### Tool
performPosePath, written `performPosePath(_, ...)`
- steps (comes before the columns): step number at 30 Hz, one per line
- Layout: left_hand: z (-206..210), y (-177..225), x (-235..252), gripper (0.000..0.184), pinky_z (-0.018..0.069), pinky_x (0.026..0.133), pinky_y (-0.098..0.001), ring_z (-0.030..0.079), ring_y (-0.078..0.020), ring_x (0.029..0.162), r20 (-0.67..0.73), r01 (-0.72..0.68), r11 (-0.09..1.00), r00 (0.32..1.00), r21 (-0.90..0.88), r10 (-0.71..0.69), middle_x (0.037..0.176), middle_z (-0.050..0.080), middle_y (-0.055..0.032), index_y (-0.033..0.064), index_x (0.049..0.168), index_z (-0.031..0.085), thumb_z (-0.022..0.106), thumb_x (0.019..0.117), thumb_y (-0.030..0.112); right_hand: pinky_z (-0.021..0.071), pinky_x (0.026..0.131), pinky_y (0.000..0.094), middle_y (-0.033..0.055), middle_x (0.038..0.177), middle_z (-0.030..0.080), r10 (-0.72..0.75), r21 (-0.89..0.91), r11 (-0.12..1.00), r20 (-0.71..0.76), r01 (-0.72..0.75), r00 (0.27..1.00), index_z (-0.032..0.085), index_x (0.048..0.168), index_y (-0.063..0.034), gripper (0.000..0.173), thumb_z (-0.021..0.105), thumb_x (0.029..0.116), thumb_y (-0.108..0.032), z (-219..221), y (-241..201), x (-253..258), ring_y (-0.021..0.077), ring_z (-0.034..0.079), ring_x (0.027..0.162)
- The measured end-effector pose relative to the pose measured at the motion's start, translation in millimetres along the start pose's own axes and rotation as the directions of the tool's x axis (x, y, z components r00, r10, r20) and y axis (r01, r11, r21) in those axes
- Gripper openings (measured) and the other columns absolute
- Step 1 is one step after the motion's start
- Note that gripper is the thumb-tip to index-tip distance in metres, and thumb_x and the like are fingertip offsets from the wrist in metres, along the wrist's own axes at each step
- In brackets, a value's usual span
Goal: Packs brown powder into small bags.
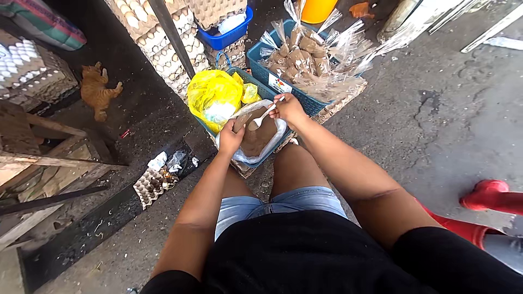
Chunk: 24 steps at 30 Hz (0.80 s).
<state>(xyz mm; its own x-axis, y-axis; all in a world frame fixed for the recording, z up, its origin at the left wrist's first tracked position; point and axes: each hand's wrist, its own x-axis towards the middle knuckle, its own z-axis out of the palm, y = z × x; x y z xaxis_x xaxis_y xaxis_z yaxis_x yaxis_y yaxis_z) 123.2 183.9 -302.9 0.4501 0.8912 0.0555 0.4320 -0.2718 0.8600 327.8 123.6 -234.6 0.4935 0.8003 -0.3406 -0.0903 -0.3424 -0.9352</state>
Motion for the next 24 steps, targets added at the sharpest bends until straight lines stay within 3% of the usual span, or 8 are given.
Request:
performPosePath(5, 2, -2, 1, 0.028, 0.0540, 0.090, -0.0492, 0.069, -0.0291, 0.095, 0.008, -0.016, 1.000, 1.000, 0.012, 0.016, 0.102, 0.070, -0.0200, -0.0025, 0.115, 0.066, 0.070, 0.0971, 0.018, 0.0588, 0.064, 0.0253, 0.0084, 0.094, 0.067, -0.104, 0.111, 0.987, -0.085, 0.113, 0.991, 0.043, 0.133, -0.0001, 0.025, 0.041, 0.1102, -0.008, -14, -40, -10, 0.0100, 0.067, 0.066)
performPosePath(11, 1, -1, -1, 0.028, 0.0540, 0.094, -0.0521, 0.070, -0.0316, 0.101, 0.017, -0.035, 0.997, 0.999, 0.073, 0.034, 0.110, 0.071, -0.0203, -0.0015, 0.118, 0.066, 0.070, 0.0966, 0.016, 0.0599, 0.067, 0.0289, 0.0116, 0.099, 0.066, -0.216, 0.035, 0.975, -0.069, 0.219, 0.974, 0.042, 0.136, 0.0012, 0.027, 0.039, 0.1110, -0.010, 1, -43, -18, 0.0131, 0.068, 0.069)
performPosePath(24, 2, 1, -4, 0.028, 0.0547, 0.091, -0.0527, 0.070, -0.0322, 0.098, 0.018, -0.047, 0.992, 0.999, 0.121, 0.045, 0.108, 0.070, -0.0206, -0.0011, 0.117, 0.066, 0.072, 0.0953, 0.015, 0.0597, 0.064, 0.0270, 0.0097, 0.095, 0.065, -0.178, 0.129, 0.972, -0.148, 0.197, 0.973, 0.042, 0.133, 0.0001, 0.024, 0.040, 0.1108, -0.009, -19, -49, -18, 0.0111, 0.067, 0.066)
